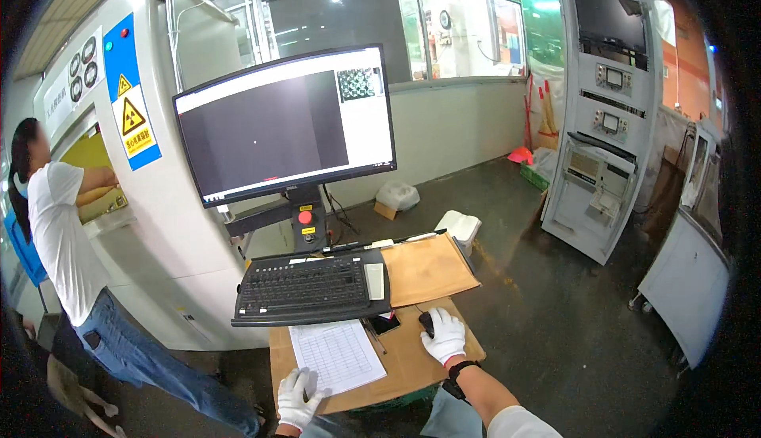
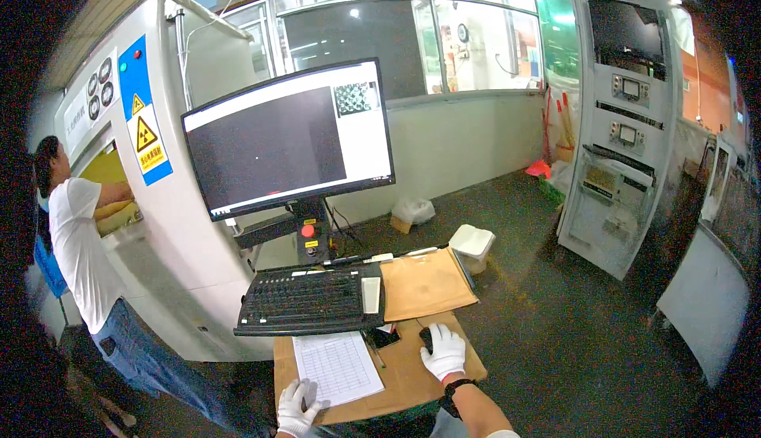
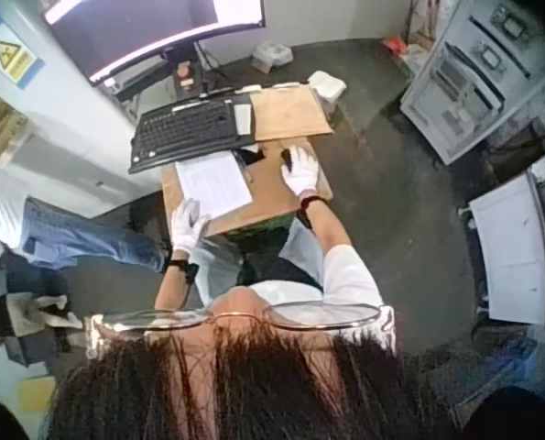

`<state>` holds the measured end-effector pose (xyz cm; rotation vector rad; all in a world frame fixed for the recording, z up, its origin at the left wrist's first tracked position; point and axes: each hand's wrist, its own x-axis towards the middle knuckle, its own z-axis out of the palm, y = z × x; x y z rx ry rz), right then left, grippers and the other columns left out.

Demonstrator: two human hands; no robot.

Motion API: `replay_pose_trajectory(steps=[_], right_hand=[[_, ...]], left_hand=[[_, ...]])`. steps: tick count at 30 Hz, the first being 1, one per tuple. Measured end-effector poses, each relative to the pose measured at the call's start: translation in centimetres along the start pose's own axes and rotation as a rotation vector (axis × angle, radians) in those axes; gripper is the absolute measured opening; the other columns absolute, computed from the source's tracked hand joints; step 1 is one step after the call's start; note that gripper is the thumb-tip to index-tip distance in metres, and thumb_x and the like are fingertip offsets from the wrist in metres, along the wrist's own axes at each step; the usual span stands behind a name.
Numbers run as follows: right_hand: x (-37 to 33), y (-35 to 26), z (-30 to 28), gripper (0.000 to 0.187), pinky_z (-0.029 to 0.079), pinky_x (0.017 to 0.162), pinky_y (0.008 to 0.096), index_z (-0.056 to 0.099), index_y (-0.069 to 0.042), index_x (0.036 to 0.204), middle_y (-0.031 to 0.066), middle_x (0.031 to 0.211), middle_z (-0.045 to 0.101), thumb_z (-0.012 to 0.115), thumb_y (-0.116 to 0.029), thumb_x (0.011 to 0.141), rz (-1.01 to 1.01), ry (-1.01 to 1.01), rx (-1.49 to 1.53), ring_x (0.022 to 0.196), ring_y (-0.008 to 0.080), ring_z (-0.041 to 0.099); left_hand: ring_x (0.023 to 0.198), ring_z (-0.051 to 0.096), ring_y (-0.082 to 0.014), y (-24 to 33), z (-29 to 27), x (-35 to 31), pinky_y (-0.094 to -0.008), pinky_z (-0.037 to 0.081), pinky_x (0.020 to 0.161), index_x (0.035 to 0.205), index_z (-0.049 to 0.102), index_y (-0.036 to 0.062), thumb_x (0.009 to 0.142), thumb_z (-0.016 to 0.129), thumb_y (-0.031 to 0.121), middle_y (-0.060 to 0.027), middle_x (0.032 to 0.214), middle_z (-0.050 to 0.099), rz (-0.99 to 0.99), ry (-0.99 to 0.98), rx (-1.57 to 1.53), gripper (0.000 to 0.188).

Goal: The operator uses a computer workstation and physical controls to perform X-ray inspection and quality control on metal components inside a specialized machine.

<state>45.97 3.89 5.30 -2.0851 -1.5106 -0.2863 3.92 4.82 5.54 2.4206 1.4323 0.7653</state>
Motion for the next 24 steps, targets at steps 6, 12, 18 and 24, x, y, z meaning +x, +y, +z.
replay_pose_trajectory(steps=[6, 12, 18, 24], right_hand=[[-0.3, 0.5, 1.1, 0.072, 0.050, 0.096, 0.0480, 0.054, -0.011, 0.141, 0.0140, 0.136, 0.060, 0.080, -0.035, 0.079, -0.049, 0.040, 0.026, 0.109, 0.0359, 0.062], [-0.1, 0.7, 1.4, 0.076, 0.049, 0.098, 0.0490, 0.053, -0.009, 0.142, 0.0157, 0.136, 0.059, 0.082, -0.036, 0.077, 0.041, -0.006, 0.021, 0.113, 0.0378, 0.061], [0.1, 0.6, 0.5, 0.074, 0.047, 0.100, 0.0498, 0.052, -0.009, 0.141, 0.0157, 0.137, 0.058, 0.081, -0.033, 0.078, 0.013, -0.036, 0.079, 0.115, 0.0386, 0.060], [0.1, 0.0, -0.8, 0.071, 0.049, 0.099, 0.0486, 0.052, -0.009, 0.141, 0.0159, 0.138, 0.059, 0.079, -0.031, 0.080, -0.016, -0.085, 0.097, 0.114, 0.0371, 0.061]], left_hand=[[0.130, 0.053, -0.0475, -3.6, 1.9, 0.9, -0.0556, 0.041, 0.112, 0.135, 0.061, 0.0023, 0.085, 0.078, 0.033, -0.0279, 0.142, 0.057, -0.054, 0.237, 0.141, 0.061], [0.113, 0.056, -0.0380, -2.2, 2.1, 1.6, -0.0498, 0.040, 0.103, 0.116, 0.063, 0.0076, 0.087, 0.069, 0.046, -0.0166, 0.122, 0.062, 0.035, 0.199, 0.267, 0.049], [0.110, 0.058, -0.0349, -1.4, 1.5, 1.7, -0.0488, 0.041, 0.102, 0.112, 0.064, 0.0073, 0.086, 0.071, 0.041, -0.0136, 0.111, 0.064, -0.025, 0.163, 0.187, 0.044], [0.107, 0.058, -0.0353, -1.5, 1.7, 1.5, -0.0496, 0.041, 0.102, 0.109, 0.065, 0.0072, 0.085, 0.072, 0.039, -0.0127, 0.105, 0.064, -0.026, 0.157, 0.182, 0.040]])
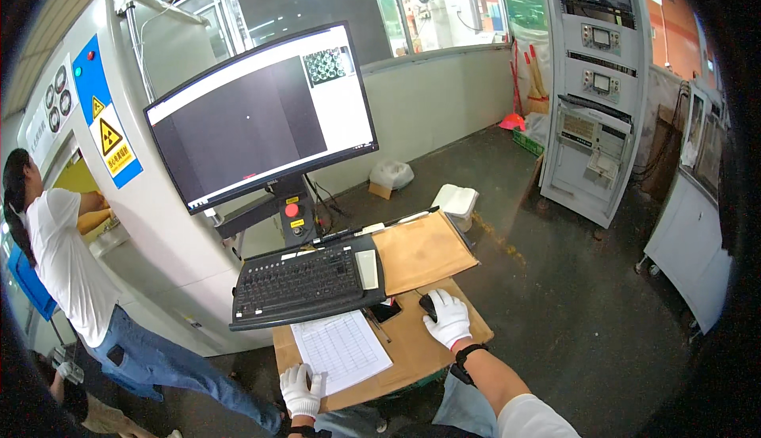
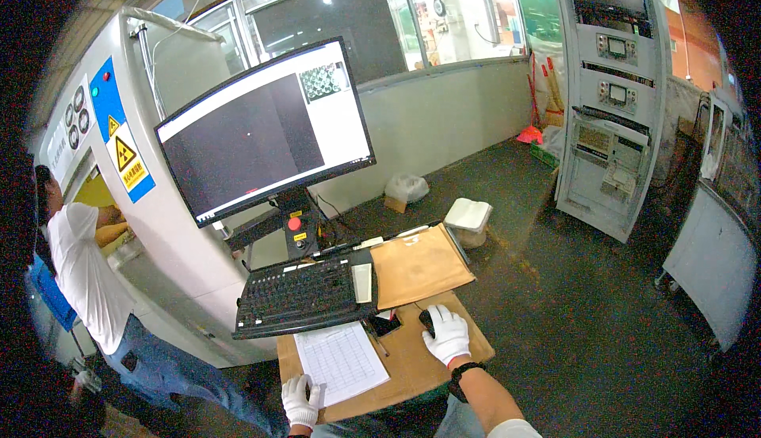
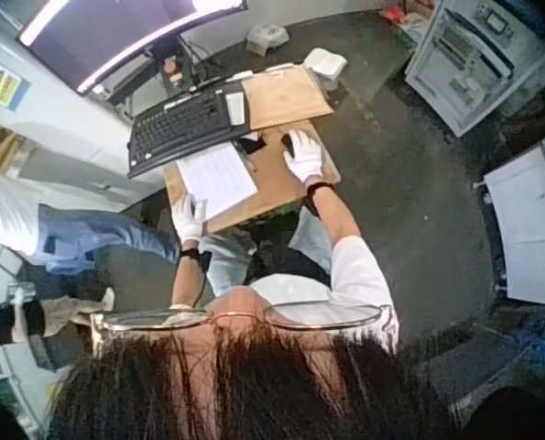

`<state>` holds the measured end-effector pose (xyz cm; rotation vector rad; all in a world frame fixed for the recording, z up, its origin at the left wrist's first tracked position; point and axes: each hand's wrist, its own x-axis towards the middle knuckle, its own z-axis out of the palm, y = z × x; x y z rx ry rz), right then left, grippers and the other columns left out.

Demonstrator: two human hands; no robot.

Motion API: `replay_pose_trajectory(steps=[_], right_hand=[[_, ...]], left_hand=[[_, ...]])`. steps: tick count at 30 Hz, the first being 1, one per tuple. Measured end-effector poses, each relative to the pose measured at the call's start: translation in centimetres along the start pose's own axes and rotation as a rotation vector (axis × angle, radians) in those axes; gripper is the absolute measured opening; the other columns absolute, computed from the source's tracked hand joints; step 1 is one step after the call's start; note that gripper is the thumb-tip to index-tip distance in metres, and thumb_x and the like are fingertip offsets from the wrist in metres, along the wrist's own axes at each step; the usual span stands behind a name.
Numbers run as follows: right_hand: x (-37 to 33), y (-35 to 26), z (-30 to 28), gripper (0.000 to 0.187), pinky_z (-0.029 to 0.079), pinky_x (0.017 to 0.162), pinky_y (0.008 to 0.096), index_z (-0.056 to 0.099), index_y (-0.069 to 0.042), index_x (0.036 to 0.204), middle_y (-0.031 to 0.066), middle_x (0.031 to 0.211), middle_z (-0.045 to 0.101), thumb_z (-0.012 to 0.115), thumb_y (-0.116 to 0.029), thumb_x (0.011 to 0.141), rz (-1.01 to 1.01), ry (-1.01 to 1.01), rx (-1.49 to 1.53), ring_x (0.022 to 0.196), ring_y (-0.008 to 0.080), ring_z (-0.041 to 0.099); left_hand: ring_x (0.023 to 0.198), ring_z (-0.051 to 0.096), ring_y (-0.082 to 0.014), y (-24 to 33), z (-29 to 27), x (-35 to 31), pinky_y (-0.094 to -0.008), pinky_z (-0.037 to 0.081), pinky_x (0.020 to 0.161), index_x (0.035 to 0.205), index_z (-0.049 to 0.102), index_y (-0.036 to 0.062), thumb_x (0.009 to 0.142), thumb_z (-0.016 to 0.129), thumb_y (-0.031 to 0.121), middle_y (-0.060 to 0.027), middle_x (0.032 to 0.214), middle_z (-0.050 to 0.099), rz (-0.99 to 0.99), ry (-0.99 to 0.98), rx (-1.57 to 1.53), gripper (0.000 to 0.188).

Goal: The operator uses a computer workstation and physical controls to perform X-ray inspection and quality control on metal components inside a specialized machine.

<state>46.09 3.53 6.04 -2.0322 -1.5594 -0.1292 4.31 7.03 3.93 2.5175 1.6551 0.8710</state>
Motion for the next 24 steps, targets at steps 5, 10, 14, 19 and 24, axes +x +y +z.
replay_pose_trajectory(steps=[5, 10, 14, 19, 24], right_hand=[[-0.2, 1.1, 1.5, 0.071, 0.049, 0.099, 0.0484, 0.052, -0.008, 0.142, 0.0158, 0.139, 0.058, 0.079, -0.031, 0.081, 0.002, 0.076, -0.016, 0.114, 0.0372, 0.061], [-0.2, 1.1, 1.0, 0.075, 0.049, 0.100, 0.0481, 0.052, -0.008, 0.143, 0.0171, 0.137, 0.058, 0.081, -0.033, 0.079, -0.003, 0.077, -0.009, 0.114, 0.0377, 0.061], [-0.4, 1.3, 1.3, 0.075, 0.049, 0.099, 0.0485, 0.052, -0.008, 0.142, 0.0170, 0.136, 0.058, 0.081, -0.032, 0.077, -0.013, 0.070, -0.021, 0.113, 0.0378, 0.061], [-0.5, 1.3, 1.5, 0.073, 0.050, 0.097, 0.0500, 0.053, -0.008, 0.142, 0.0164, 0.137, 0.059, 0.079, -0.031, 0.078, -0.029, 0.079, -0.038, 0.112, 0.0383, 0.061], [-0.6, 0.9, 1.3, 0.070, 0.051, 0.094, 0.0497, 0.055, -0.010, 0.140, 0.0157, 0.136, 0.060, 0.077, -0.034, 0.078, -0.024, 0.035, -0.081, 0.108, 0.0386, 0.062]], left_hand=[[0.103, 0.058, -0.0349, -0.5, 0.7, -0.5, -0.0507, 0.041, 0.099, 0.103, 0.065, 0.0080, 0.085, 0.071, 0.039, -0.0120, 0.102, 0.063, -0.018, -0.020, 0.029, 0.037], [0.100, 0.057, -0.0348, 1.1, -0.4, -0.5, -0.0495, 0.042, 0.095, 0.100, 0.064, 0.0085, 0.083, 0.072, 0.036, -0.0112, 0.097, 0.062, -0.025, 0.022, 0.001, 0.033], [0.111, 0.060, -0.0388, 1.5, -1.1, -0.8, -0.0522, 0.042, 0.105, 0.112, 0.066, 0.0056, 0.086, 0.072, 0.035, -0.0146, 0.113, 0.067, -0.028, 0.009, -0.002, 0.039], [0.119, 0.058, -0.0416, 1.5, -1.4, -0.9, -0.0543, 0.039, 0.110, 0.115, 0.067, 0.0047, 0.087, 0.072, 0.035, -0.0161, 0.123, 0.067, -0.101, -0.053, -0.028, 0.042], [0.112, 0.059, -0.0389, 1.3, -1.3, -0.8, -0.0523, 0.042, 0.105, 0.108, 0.066, 0.0046, 0.084, 0.072, 0.035, -0.0151, 0.115, 0.067, -0.049, 0.027, -0.012, 0.039]])
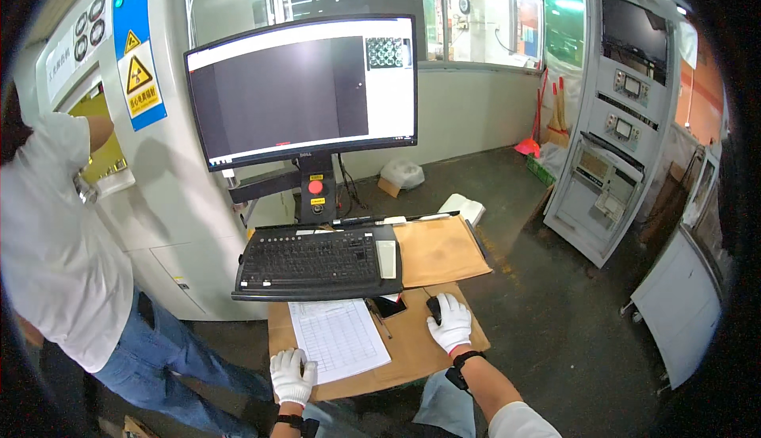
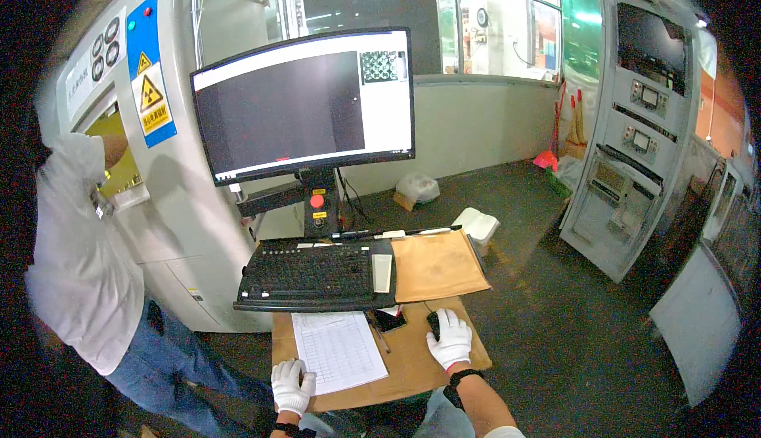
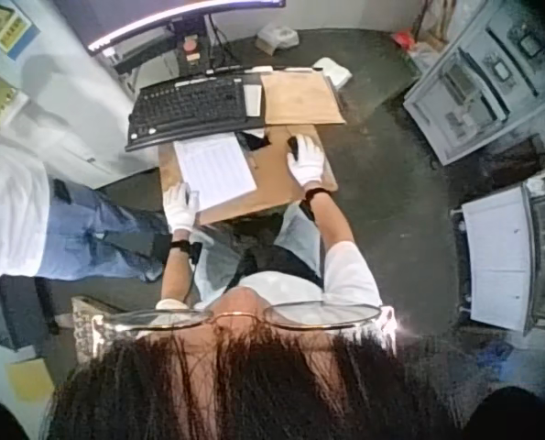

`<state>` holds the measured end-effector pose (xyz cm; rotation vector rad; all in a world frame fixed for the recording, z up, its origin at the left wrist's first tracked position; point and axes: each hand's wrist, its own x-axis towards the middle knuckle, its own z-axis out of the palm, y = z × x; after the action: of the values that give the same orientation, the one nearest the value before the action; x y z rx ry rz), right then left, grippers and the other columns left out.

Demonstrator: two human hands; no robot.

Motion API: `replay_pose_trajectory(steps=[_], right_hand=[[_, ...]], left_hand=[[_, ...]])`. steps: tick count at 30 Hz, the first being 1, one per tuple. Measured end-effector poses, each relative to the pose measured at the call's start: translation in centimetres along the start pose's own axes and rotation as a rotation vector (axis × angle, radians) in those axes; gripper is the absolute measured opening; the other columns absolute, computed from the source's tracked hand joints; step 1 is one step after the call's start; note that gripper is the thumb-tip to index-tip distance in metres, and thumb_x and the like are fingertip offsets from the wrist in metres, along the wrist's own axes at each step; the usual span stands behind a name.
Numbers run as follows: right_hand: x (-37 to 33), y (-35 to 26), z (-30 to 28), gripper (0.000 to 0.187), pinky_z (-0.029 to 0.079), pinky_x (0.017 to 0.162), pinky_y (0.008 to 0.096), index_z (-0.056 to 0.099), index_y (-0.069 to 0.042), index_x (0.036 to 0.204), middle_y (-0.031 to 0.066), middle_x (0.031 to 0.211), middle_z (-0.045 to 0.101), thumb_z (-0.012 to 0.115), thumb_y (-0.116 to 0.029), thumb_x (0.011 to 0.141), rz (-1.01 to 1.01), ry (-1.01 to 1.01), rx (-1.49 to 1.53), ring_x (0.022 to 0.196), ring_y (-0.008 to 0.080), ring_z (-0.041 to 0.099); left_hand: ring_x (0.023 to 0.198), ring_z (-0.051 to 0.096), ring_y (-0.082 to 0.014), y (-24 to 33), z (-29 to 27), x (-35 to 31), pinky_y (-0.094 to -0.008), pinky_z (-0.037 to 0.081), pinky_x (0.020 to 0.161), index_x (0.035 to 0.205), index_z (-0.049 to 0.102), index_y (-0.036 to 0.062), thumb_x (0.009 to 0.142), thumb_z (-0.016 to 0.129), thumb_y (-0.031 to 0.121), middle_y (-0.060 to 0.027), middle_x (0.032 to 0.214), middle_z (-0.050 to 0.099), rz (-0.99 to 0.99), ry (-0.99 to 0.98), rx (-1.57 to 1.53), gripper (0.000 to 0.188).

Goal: The operator uses a computer workstation and physical controls to perform X-ray inspection and quality control on metal components inside a specialized machine.

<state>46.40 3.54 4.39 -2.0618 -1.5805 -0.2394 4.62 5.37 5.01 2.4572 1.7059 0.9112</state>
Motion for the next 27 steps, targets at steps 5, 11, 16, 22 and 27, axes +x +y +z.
replay_pose_trajectory(steps=[5, 11, 16, 22, 27], right_hand=[[-0.1, 0.0, 0.0, 0.069, 0.051, 0.094, 0.0493, 0.056, -0.009, 0.139, 0.0171, 0.136, 0.061, 0.077, -0.034, 0.079, -0.013, 0.013, 0.000, 0.108, 0.0393, 0.063], [-0.3, 0.3, 0.8, 0.071, 0.052, 0.096, 0.0494, 0.054, -0.008, 0.141, 0.0180, 0.135, 0.061, 0.078, -0.032, 0.079, -0.032, 0.041, -0.007, 0.110, 0.0394, 0.063], [-0.4, 0.2, 0.5, 0.070, 0.051, 0.095, 0.0498, 0.053, -0.009, 0.141, 0.0168, 0.135, 0.060, 0.078, -0.033, 0.080, -0.017, 0.037, 0.011, 0.112, 0.0388, 0.062], [-0.4, 0.2, 0.3, 0.070, 0.050, 0.096, 0.0503, 0.053, -0.011, 0.142, 0.0160, 0.135, 0.060, 0.078, -0.033, 0.080, -0.005, 0.027, 0.019, 0.113, 0.0383, 0.061], [-0.3, 0.0, 0.1, 0.070, 0.050, 0.096, 0.0505, 0.053, -0.010, 0.142, 0.0163, 0.136, 0.060, 0.078, -0.032, 0.080, -0.002, 0.033, 0.031, 0.113, 0.0385, 0.061]], left_hand=[[0.109, 0.058, -0.0360, -0.4, 0.6, -0.3, -0.0499, 0.040, 0.105, 0.103, 0.066, 0.0064, 0.083, 0.072, 0.034, -0.0135, 0.110, 0.067, 0.015, 0.051, 0.015, 0.035], [0.112, 0.057, -0.0355, -0.6, 1.0, -0.7, -0.0491, 0.040, 0.107, 0.107, 0.067, 0.0055, 0.083, 0.072, 0.034, -0.0126, 0.114, 0.066, -0.005, 0.053, 0.051, 0.037], [0.110, 0.056, -0.0342, -0.2, 0.6, -0.6, -0.0488, 0.040, 0.104, 0.106, 0.066, 0.0058, 0.083, 0.071, 0.033, -0.0121, 0.113, 0.066, 0.040, 0.103, 0.086, 0.036], [0.108, 0.056, -0.0336, 0.3, -0.1, -0.3, -0.0488, 0.040, 0.103, 0.101, 0.064, 0.0069, 0.082, 0.071, 0.032, -0.0119, 0.108, 0.064, 0.013, 0.044, 0.056, 0.032], [0.112, 0.056, -0.0372, 0.3, -0.2, -0.1, -0.0509, 0.041, 0.104, 0.108, 0.064, 0.0048, 0.082, 0.072, 0.029, -0.0143, 0.114, 0.064, 0.004, 0.005, 0.038, 0.036]])
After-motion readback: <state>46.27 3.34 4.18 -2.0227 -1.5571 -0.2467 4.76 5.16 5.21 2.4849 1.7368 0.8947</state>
